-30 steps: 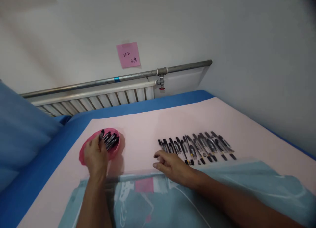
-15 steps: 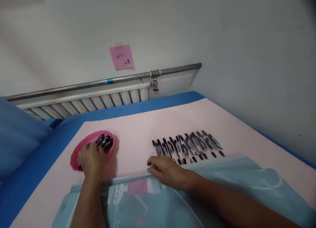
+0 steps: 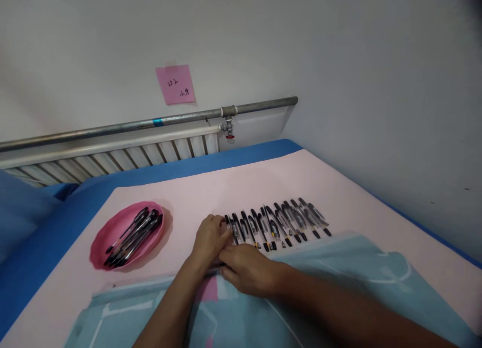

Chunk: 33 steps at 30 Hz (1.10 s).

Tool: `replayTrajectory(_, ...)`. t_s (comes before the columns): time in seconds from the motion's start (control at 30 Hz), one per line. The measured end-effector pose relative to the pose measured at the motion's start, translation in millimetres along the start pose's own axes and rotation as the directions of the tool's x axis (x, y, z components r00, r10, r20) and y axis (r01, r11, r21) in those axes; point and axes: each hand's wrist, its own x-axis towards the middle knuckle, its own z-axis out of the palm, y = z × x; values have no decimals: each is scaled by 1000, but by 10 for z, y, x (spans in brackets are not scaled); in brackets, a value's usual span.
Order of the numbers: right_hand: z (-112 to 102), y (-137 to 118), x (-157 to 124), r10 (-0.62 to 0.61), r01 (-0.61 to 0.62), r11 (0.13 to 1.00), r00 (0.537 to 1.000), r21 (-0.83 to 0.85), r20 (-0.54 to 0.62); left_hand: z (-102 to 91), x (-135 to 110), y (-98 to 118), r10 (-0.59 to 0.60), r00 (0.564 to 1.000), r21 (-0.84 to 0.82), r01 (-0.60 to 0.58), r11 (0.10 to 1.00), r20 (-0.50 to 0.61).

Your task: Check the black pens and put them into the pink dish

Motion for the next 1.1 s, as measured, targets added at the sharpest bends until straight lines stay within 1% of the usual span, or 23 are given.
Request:
replayTrajectory(0.07,-6,-5,2,11,-11,1000,1000,2,4,-7,32,43,-42,999,21,42,999,29)
replayTrajectory(0.2,-11,-29,0,37,-37,999,999,5,3,-26,74,130,-165,985,105,159,982,43)
replayTrajectory(0.27,-7,-35,-7,25,-25,1000,1000,15,7,-55,73,129,-225,974,157,216,964,42)
replayTrajectory(0.33,-12,-22,-15,33,-33,999,999,10,12,-99,53,86,-258,965,177,245,953,50)
replayTrajectory(0.4,-44,21,-15,74,-74,997,997,-1,-8,-143,15,22,-272,961,106,266,958,48)
replayTrajectory(0.43,-73,53,-11,101,-101,995,994,5,-37,-162,-9,-6,-276,960,9,276,961,42)
replayTrajectory(0.47,-109,90,-4,133,-132,991,988,24,-79,-176,-34,-24,-281,959,-137,284,949,44)
replayTrajectory(0.5,-150,130,6,170,-164,985,977,60,-126,-185,-60,-30,-281,958,-315,284,905,58)
replayTrajectory(0.53,-190,171,18,217,-201,974,961,110,-173,-191,-85,-21,-267,960,-498,273,823,84)
replayTrajectory(0.57,-225,210,31,271,-238,956,940,171,-205,-194,-108,1,-240,963,-655,258,710,120)
replayTrajectory(0.6,-251,245,43,319,-266,933,922,242,-219,-195,-128,35,-205,966,-768,252,589,160)
replayTrajectory(0.63,-266,275,55,356,-281,907,909,315,-215,-194,-144,75,-171,966,-838,253,483,193)
replayTrajectory(0.67,-270,298,66,380,-286,879,904,382,-198,-191,-157,115,-139,965,-876,259,406,221)
replayTrajectory(0.7,-265,316,75,390,-285,854,904,435,-175,-187,-166,152,-111,962,-894,272,357,249)
replayTrajectory(0.77,-250,340,85,387,-279,831,912,482,-139,-170,-175,195,-54,952,-898,303,319,302)
replayTrajectory(0.8,-248,350,88,386,-280,832,912,479,-137,-156,-176,199,-35,949,-891,306,334,313)
replayTrajectory(0.83,-254,360,88,392,-286,837,908,467,-147,-137,-176,191,-30,950,-876,298,379,310)
replayTrajectory(0.87,-270,371,86,407,-297,840,898,454,-166,-113,-175,175,-46,956,-845,278,457,290)
replayTrajectory(0.9,-295,384,82,428,-311,841,883,442,-193,-87,-173,154,-75,965,-788,249,563,251)
replayTrajectory(0.97,-357,412,69,470,-340,837,848,429,-245,-31,-171,122,-125,981,-588,190,786,151)
replayTrajectory(1.0,-387,426,62,484,-351,835,835,423,-263,-6,-172,119,-137,984,-466,174,868,112)
replayTrajectory(1.03,-411,439,54,491,-357,836,826,417,-277,14,-174,128,-146,985,-350,167,922,88)
replayTrajectory(1.1,-437,461,41,493,-360,839,820,408,-290,37,-182,182,-155,985,-164,166,972,80)
